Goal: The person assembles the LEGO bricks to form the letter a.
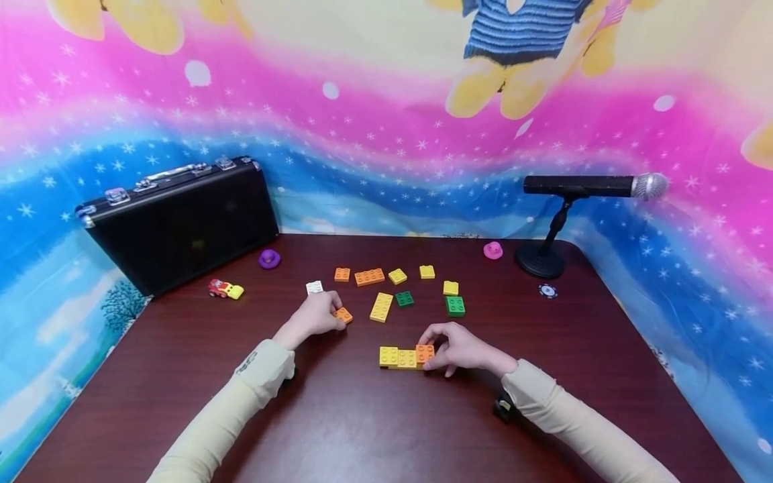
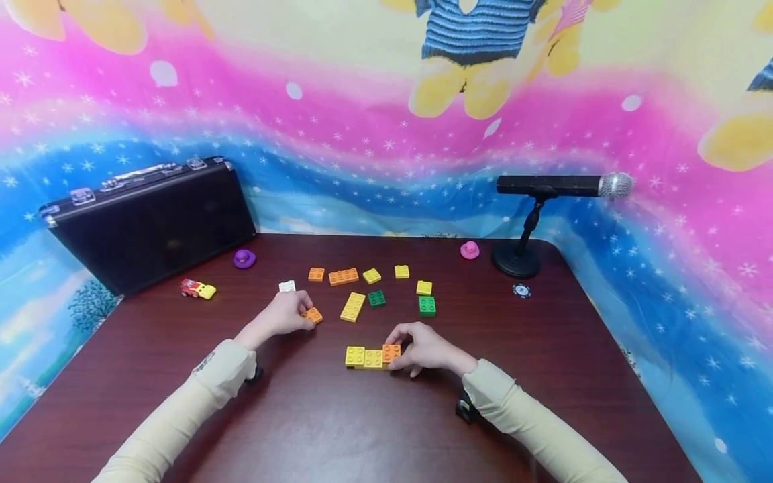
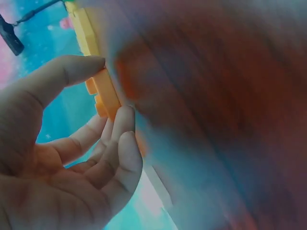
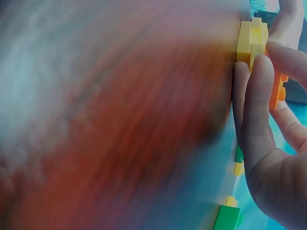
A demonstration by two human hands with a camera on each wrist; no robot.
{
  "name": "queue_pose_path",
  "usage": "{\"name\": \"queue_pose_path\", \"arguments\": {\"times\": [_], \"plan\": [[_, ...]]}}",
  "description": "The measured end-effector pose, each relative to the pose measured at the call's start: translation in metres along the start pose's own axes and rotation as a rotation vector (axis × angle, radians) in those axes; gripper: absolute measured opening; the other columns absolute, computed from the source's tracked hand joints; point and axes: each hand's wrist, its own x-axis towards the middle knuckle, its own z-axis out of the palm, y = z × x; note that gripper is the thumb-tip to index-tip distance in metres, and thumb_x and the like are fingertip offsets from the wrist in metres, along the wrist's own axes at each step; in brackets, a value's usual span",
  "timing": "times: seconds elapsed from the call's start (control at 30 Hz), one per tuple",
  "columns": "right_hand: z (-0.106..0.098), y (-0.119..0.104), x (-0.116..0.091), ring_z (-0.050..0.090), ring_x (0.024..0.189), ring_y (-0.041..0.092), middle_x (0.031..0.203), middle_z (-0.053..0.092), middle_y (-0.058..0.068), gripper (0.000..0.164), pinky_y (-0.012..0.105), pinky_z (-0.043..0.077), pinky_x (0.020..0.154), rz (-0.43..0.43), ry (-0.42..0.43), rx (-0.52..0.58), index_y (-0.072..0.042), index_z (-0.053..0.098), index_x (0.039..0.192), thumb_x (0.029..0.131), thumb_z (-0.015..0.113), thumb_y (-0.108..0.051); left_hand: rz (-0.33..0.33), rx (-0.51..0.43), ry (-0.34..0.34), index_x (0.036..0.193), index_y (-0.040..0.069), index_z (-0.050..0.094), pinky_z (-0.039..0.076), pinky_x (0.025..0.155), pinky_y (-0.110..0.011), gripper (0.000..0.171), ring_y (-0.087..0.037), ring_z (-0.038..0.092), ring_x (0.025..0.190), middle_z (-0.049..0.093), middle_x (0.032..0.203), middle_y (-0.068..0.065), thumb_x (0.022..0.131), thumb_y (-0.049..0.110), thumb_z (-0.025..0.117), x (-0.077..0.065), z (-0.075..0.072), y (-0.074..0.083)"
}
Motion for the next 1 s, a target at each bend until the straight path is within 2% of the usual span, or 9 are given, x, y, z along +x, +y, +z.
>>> {"name": "queue_pose_path", "arguments": {"times": [0.17, 0.4, 0.5, 0.7, 1.0], "plan": [[0.000, 0.000, -0.001, 0.060, 0.061, 0.022, 0.101, 0.051, 0.008, 0.032, 0.038, 0.051, 0.050, -0.008, 0.001, 0.003, -0.013, 0.059, 0.102, 0.074, 0.075, -0.017, 0.126, -0.069, -0.040, 0.092, 0.008, 0.064, 0.044, 0.065, -0.028, 0.031, -0.013, 0.052, 0.070, 0.060, 0.078, 0.000, 0.065, 0.016, 0.077, -0.007, 0.004, 0.023], [0.001, 0.000, -0.001, 0.060, 0.061, 0.022, 0.100, 0.051, 0.007, 0.032, 0.039, 0.051, 0.050, -0.005, 0.004, 0.009, -0.014, 0.060, 0.101, 0.073, 0.075, -0.018, 0.343, -0.170, -0.164, 0.096, 0.010, 0.065, 0.046, 0.061, -0.023, 0.031, -0.007, 0.055, 0.062, 0.059, 0.080, 0.002, 0.067, 0.013, 0.075, -0.021, 0.010, 0.057], [0.001, 0.000, -0.001, 0.060, 0.061, 0.022, 0.099, 0.051, 0.007, 0.032, 0.039, 0.051, 0.049, -0.011, 0.010, 0.006, -0.014, 0.060, 0.101, 0.073, 0.076, -0.018, 0.391, -0.170, -0.205, 0.095, 0.011, 0.064, 0.046, 0.059, -0.022, 0.031, -0.007, 0.055, 0.061, 0.059, 0.079, 0.003, 0.066, 0.011, 0.075, -0.023, 0.015, 0.064], [0.002, 0.000, -0.001, 0.060, 0.059, 0.021, 0.099, 0.051, 0.007, 0.032, 0.038, 0.051, 0.049, -0.007, 0.013, 0.001, -0.015, 0.060, 0.101, 0.073, 0.075, -0.019, 0.436, -0.177, -0.253, 0.092, 0.008, 0.064, 0.047, 0.056, -0.019, 0.030, -0.008, 0.057, 0.059, 0.061, 0.076, 0.001, 0.065, 0.009, 0.076, -0.025, 0.024, 0.067], [0.002, 0.001, -0.001, 0.060, 0.060, 0.022, 0.099, 0.051, 0.007, 0.032, 0.039, 0.051, 0.049, -0.013, 0.015, 0.010, -0.015, 0.060, 0.101, 0.073, 0.076, -0.018, 0.500, -0.156, -0.201, 0.089, 0.008, 0.063, 0.045, 0.054, -0.020, 0.028, -0.005, 0.050, 0.058, 0.060, 0.074, 0.002, 0.064, 0.011, 0.076, -0.026, 0.029, 0.070]]}}
